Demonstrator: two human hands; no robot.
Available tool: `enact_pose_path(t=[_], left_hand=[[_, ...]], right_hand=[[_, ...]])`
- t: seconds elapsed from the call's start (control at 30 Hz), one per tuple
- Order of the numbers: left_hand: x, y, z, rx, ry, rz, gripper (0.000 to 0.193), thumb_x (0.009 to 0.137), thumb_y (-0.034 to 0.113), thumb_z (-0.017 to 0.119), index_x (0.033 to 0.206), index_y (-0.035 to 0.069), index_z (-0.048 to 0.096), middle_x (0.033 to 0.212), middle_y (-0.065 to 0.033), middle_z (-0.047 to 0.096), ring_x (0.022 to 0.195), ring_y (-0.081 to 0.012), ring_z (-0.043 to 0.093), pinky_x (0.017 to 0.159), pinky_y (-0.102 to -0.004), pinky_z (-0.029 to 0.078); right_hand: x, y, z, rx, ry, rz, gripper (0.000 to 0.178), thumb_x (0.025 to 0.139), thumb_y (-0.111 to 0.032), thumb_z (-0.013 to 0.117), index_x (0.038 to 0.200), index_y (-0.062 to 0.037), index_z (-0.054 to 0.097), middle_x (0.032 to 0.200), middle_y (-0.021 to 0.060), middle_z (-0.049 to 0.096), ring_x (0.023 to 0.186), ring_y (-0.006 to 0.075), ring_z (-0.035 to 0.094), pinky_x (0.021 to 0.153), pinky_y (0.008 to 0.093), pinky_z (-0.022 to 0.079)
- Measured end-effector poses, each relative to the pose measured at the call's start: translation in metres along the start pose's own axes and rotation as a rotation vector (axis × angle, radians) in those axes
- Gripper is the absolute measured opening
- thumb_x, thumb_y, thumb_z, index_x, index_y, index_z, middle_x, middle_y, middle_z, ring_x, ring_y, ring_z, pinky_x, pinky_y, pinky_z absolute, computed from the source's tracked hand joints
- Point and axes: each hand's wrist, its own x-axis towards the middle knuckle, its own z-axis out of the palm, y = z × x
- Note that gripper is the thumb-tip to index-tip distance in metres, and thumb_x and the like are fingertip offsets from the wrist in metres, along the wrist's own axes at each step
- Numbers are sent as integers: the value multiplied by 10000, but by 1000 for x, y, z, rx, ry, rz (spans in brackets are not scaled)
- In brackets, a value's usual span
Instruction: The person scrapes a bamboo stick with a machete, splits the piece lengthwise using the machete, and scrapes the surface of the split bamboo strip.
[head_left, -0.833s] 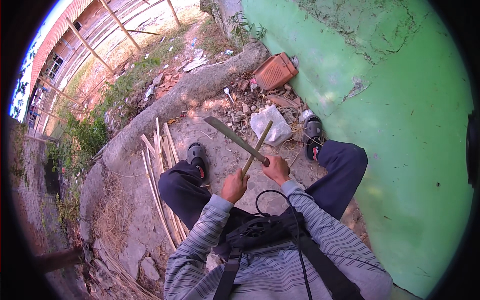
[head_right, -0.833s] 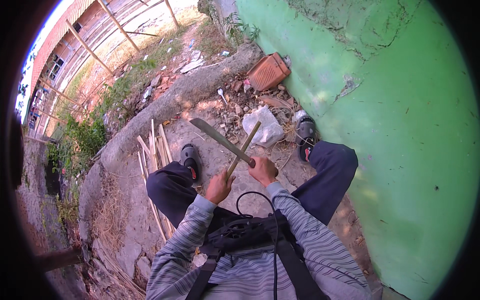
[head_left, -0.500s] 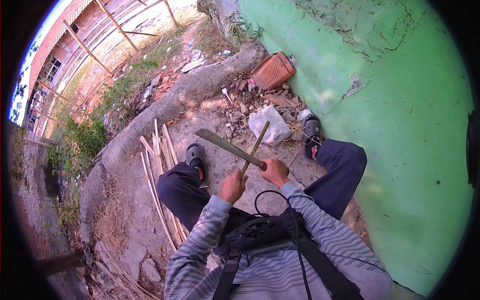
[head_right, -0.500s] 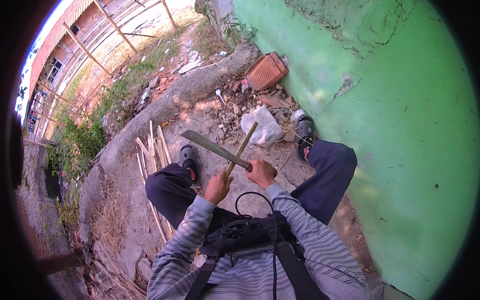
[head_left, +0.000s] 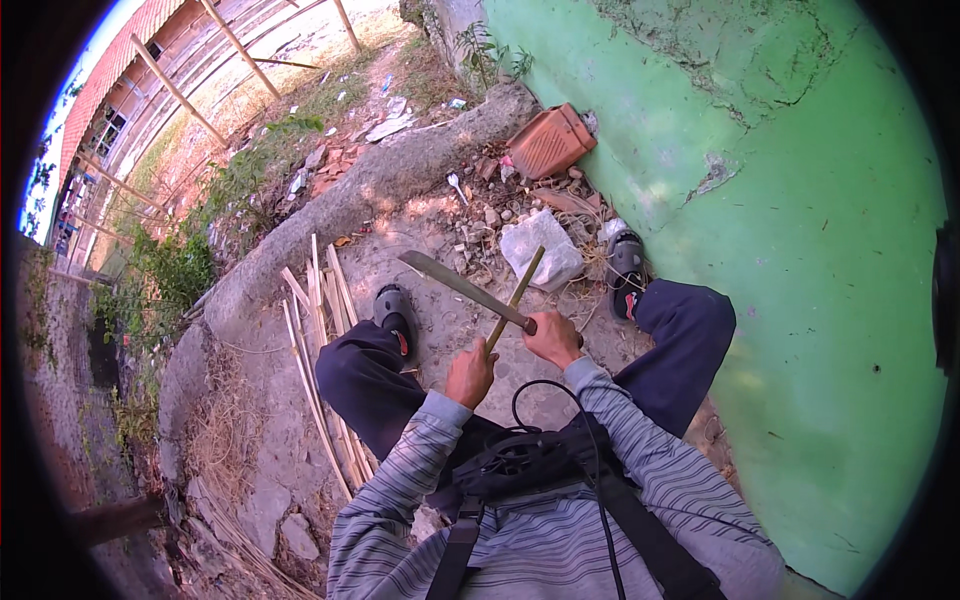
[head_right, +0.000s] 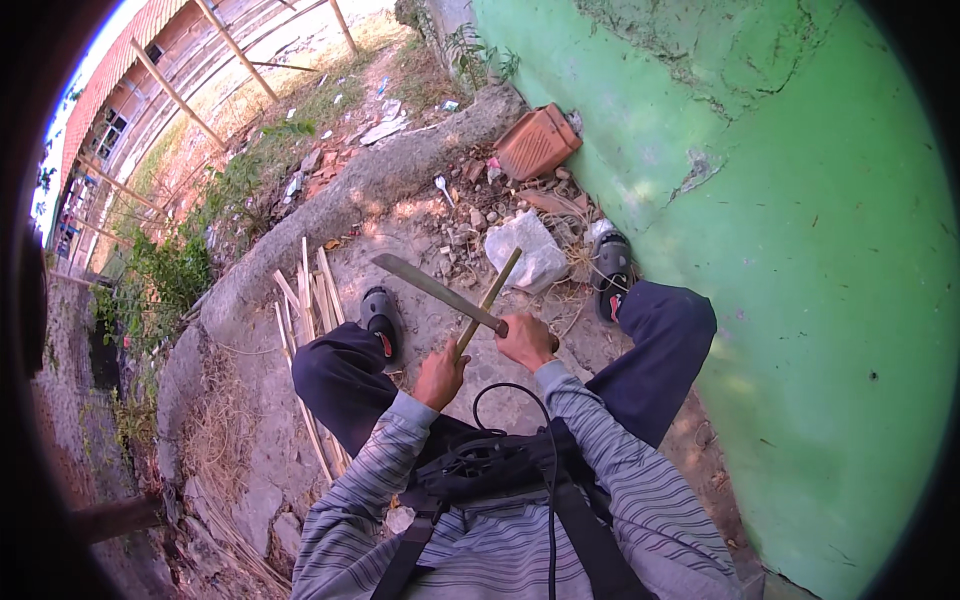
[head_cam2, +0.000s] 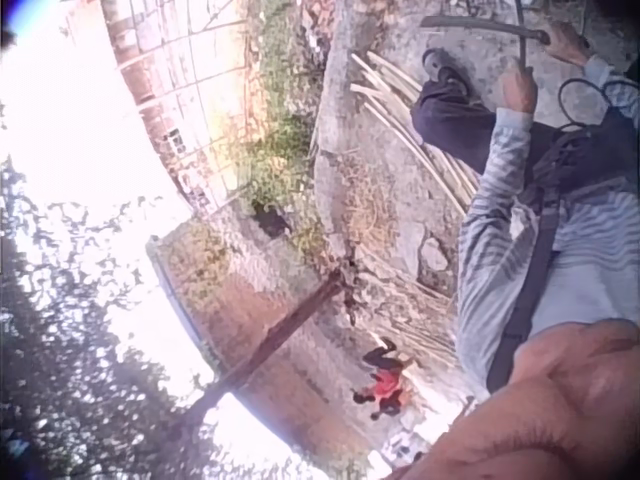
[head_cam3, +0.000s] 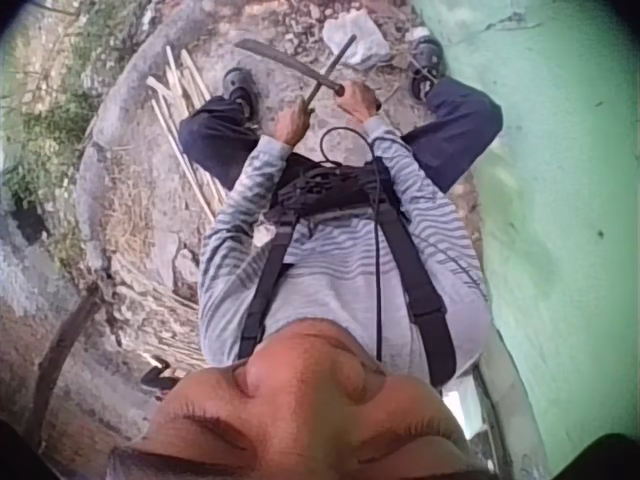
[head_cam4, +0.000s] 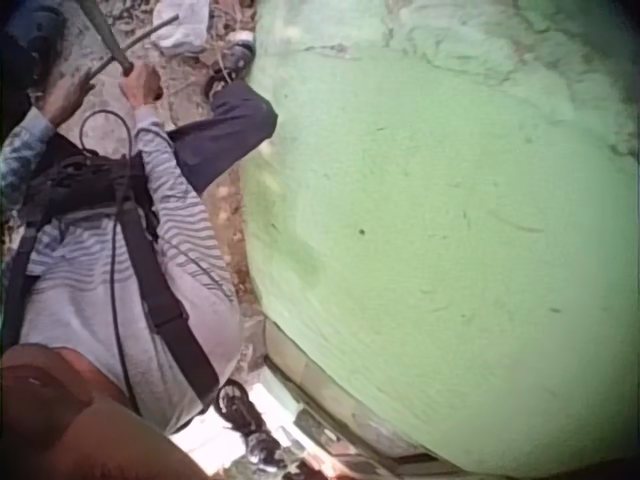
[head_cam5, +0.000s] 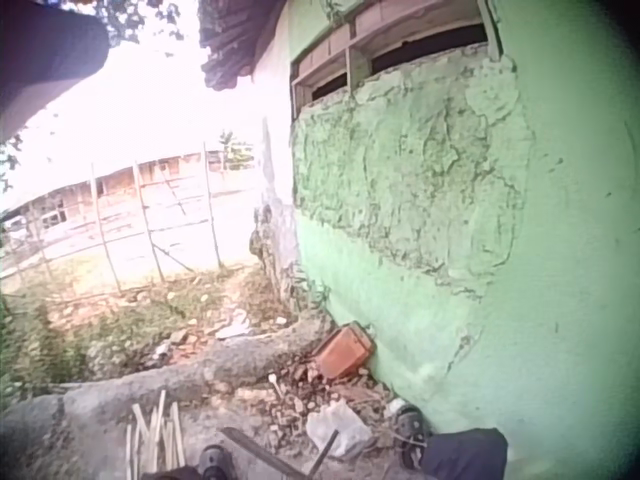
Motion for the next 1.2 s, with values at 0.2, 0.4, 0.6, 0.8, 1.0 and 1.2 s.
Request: enact_pose_path(t=[0.2, 0.4, 0.6, 0.8, 1.0, 1.2], left_hand=[[-1, 2, -2, 22, -32, -6, 305, 983, 306, 635, 1059, 27, 540, 758, -305, 664, 749, -531, 661, 657, -626, 505], [-1, -2, -7, -20, 11, 4, 335, 990, 332, 624, 1035, 7, 552, 766, -309, 660, 746, -525, 658, 669, -625, 501], [5, 10, -25, -227, -182, -97, 494, 988, 423, 605, 919, -66, 632, 782, -304, 660, 808, -498, 674, 731, -564, 502], [11, -3, -19, -219, -226, -154, 526, 969, 437, 603, 920, -83, 668, 812, -321, 665, 831, -484, 685, 759, -542, 505], [9, -3, -18, -204, -177, -117, 514, 970, 403, 587, 892, -99, 662, 815, -340, 656, 851, -501, 679, 768, -544, 510], [12, -13, -14, -209, -222, -126, 489, 965, 369, 589, 870, -107, 653, 813, -356, 642, 859, -515, 667, 773, -553, 506]], right_hand=[[7, 14, 2, 75, 88, 92, 210, 825, -276, 663, 842, -78, 733, 796, 218, 706, 783, 450, 699, 702, 541, 558], [-5, 3, 10, 139, -11, 29, 232, 797, -258, 711, 806, -27, 700, 778, 225, 683, 783, 440, 679, 694, 523, 526], [2, 19, 9, 248, 102, 88, 241, 808, -264, 726, 808, -26, 687, 755, 213, 676, 742, 425, 671, 684, 493, 514], [-11, 5, 8, 197, 33, -2, 238, 820, -266, 713, 814, -28, 691, 757, 199, 679, 744, 411, 677, 681, 482, 518], [0, 7, 13, 171, 65, -7, 213, 822, -265, 706, 800, -53, 702, 742, 199, 671, 751, 422, 675, 666, 490, 525], [4, 7, 18, 152, 92, -27, 186, 817, -251, 705, 804, -66, 705, 737, 196, 671, 740, 426, 676, 661, 494, 534]])
